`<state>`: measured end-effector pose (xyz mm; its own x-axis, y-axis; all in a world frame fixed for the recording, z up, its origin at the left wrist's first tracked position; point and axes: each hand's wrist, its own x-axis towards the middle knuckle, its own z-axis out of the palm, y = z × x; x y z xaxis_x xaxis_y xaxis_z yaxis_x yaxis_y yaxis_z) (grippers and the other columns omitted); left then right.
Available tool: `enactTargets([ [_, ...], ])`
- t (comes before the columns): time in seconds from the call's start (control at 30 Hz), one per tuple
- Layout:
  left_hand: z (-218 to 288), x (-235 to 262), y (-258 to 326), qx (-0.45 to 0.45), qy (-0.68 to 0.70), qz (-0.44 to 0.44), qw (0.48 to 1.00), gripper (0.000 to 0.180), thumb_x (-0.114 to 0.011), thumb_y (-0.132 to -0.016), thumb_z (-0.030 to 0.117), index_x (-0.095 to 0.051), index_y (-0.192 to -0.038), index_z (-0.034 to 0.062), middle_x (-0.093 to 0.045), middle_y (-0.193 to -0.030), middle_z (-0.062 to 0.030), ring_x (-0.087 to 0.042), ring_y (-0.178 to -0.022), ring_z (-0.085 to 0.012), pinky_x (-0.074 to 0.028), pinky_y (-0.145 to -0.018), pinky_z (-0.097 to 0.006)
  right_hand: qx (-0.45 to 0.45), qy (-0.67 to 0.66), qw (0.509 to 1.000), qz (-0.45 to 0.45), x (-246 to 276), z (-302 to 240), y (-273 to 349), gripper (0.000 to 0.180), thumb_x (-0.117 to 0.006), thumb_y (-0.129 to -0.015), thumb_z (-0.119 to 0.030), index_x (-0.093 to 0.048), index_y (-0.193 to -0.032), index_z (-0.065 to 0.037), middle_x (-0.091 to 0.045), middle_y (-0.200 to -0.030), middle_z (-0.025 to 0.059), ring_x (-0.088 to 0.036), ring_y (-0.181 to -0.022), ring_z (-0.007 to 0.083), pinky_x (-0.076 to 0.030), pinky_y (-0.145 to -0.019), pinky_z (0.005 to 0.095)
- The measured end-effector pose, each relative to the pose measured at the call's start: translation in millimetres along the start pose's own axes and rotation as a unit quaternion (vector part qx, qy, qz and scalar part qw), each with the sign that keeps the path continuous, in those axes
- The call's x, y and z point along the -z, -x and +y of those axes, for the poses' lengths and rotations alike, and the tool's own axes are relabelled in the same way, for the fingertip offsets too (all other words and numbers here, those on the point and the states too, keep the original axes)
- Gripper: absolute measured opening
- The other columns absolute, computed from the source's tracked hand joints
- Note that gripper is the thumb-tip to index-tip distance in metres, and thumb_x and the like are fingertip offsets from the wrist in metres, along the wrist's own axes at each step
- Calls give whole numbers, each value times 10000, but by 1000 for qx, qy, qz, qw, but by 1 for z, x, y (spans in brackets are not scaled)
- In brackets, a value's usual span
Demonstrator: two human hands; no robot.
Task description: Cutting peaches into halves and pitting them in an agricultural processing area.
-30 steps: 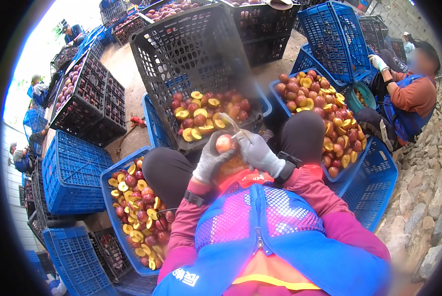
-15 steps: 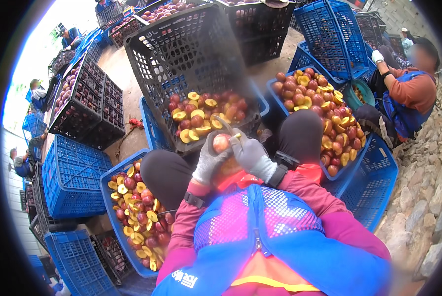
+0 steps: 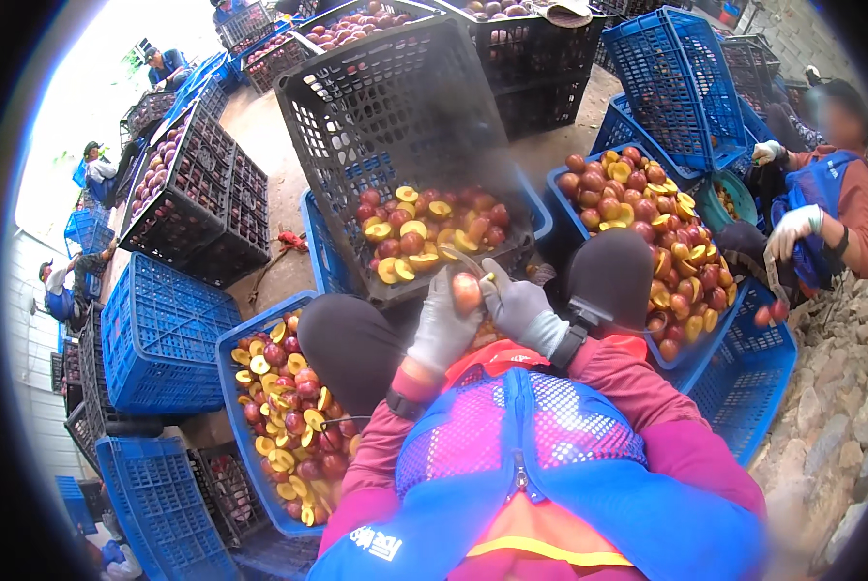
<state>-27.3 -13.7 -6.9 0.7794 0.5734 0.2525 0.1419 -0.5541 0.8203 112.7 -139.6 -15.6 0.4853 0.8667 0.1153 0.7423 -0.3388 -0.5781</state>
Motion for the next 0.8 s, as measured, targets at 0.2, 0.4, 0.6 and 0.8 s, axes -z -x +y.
enactTargets([
  [0.2, 19, 2, 6, 62, -163, 16, 985, 792, -843, -812, 154, -458, -1489, 5, -578, -1364, -297, -615, -1234, -487, -533, -1054, -518, 20, 74, 997, -26, 2, 19, -3, 487, -481, -1119, -394, -464, -1474, -63, -735, -767, 231, -726, -668, 452, -558, -631, 587],
  [0.4, 56, 78, -17, 122, 422, 57, 897, 648, -753, -932, -61, -512, -1513, 91, -646, -1360, -129, -677, -1191, -213, -604, -1019, -376, 59, -62, 987, 134, 43, 7, 0, 349, -607, -1107, -294, -640, -1353, -48, -719, -734, 200, -727, -669, 419, -572, -652, 483],
  [0.6, 88, 68, -19, 168, 593, 38, 787, 680, -712, -912, -126, -515, -1508, 134, -650, -1300, -113, -716, -1112, -292, -648, -941, -452, 157, -231, 955, 103, 66, -50, 13, 260, -634, -1096, -201, -650, -1287, -26, -714, -822, 213, -744, -771, 411, -561, -664, 454],
  [0.8, 85, 54, -17, 167, 553, 22, 816, 673, -735, -897, -112, -517, -1484, 134, -638, -1287, -90, -693, -1112, -241, -628, -953, -402, 146, -226, 960, 77, 60, -44, 25, 217, -618, -1098, -215, -637, -1231, -45, -696, -785, 203, -715, -729, 422, -544, -644, 483],
])
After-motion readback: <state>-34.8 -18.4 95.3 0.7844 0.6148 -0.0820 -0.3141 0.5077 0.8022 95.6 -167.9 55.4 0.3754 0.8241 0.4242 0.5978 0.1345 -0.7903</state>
